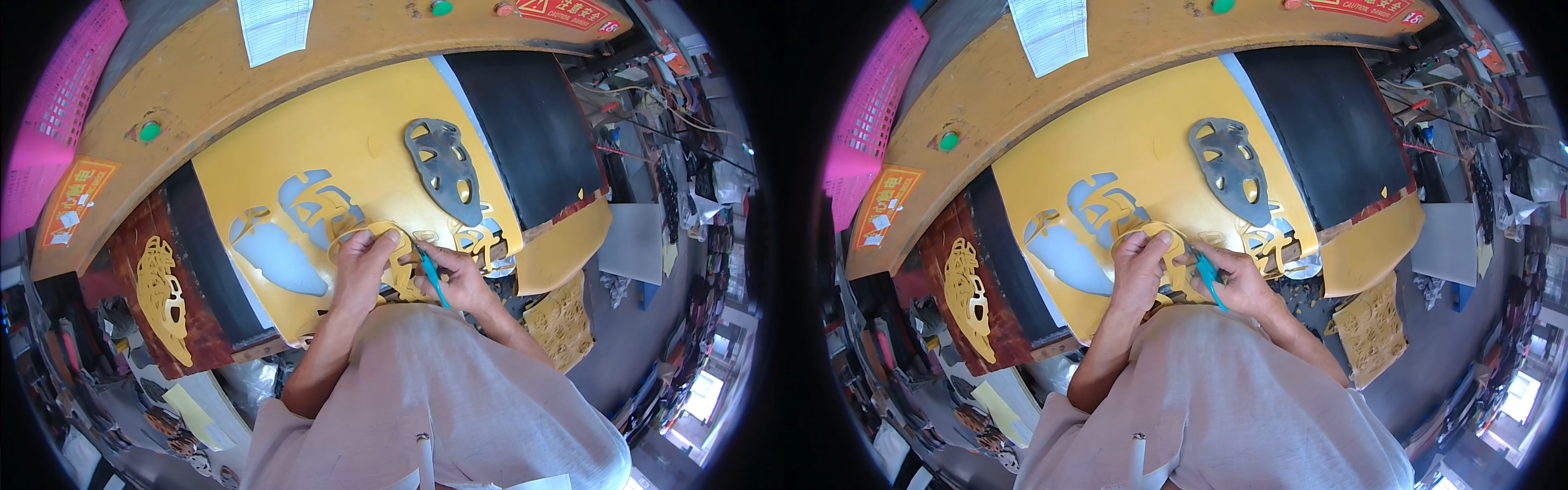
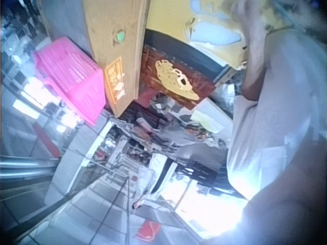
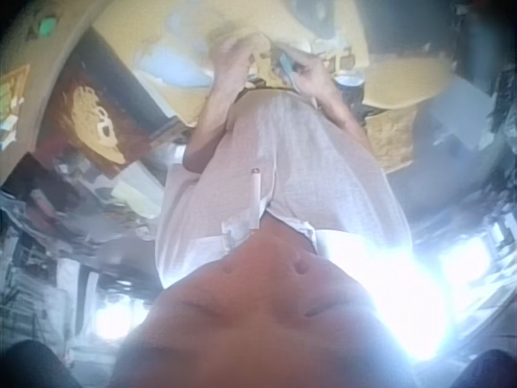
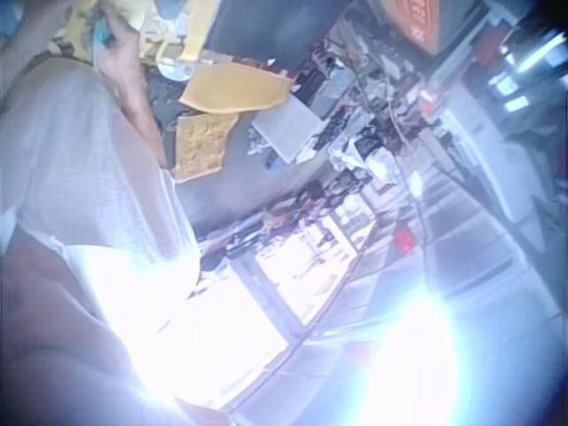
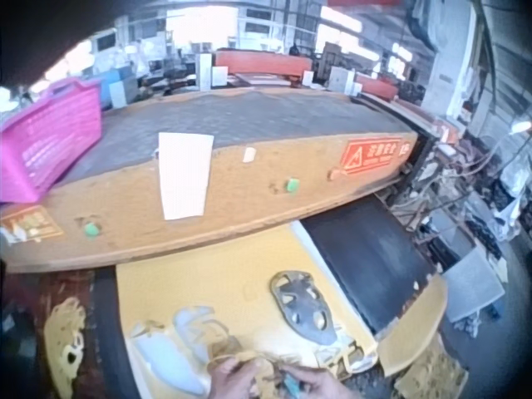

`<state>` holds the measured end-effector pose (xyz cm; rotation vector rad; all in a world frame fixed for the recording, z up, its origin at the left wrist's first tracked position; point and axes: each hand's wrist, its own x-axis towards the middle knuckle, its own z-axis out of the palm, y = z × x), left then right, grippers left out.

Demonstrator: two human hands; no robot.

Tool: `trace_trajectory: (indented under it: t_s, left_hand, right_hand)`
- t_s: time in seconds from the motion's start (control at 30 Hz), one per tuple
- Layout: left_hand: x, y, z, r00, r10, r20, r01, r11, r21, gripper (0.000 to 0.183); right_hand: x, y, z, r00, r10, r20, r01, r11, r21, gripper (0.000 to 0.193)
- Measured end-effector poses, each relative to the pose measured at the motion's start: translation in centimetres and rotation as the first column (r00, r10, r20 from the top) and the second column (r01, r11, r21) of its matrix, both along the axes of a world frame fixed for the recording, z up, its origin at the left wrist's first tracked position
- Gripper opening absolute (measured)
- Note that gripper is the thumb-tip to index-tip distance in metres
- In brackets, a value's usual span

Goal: The person uses a die-cutting machine to press a metal template into a yellow sheet, then removes the cutout and scrap material. They trim edges with scissors and repeat the process with additional sheets and templates.

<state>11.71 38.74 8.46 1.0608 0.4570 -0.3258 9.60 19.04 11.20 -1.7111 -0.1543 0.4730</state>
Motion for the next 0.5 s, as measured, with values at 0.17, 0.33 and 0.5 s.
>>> trace_trajectory:
  t_s: [0.17,0.33,0.5]
  left_hand:
    - [-0.1,0.0,1.0,0.997,-0.058,-0.046,0.062,0.994,0.09,0.019]
    - [0.1,-0.1,1.8,0.996,-0.072,-0.048,0.076,0.992,0.103,0.018]
    - [0.1,-0.1,1.6,0.995,-0.086,-0.047,0.09,0.991,0.101,0.017]
  right_hand:
    - [-0.4,-0.4,-0.6,0.988,0.006,-0.155,-0.001,0.999,0.035,0.063]
    - [-0.4,-0.6,-0.9,0.989,0.012,-0.146,-0.002,0.997,0.071,0.066]
    - [-0.4,-0.4,-0.8,0.994,0.004,-0.106,0.0,1.0,0.032,0.062]
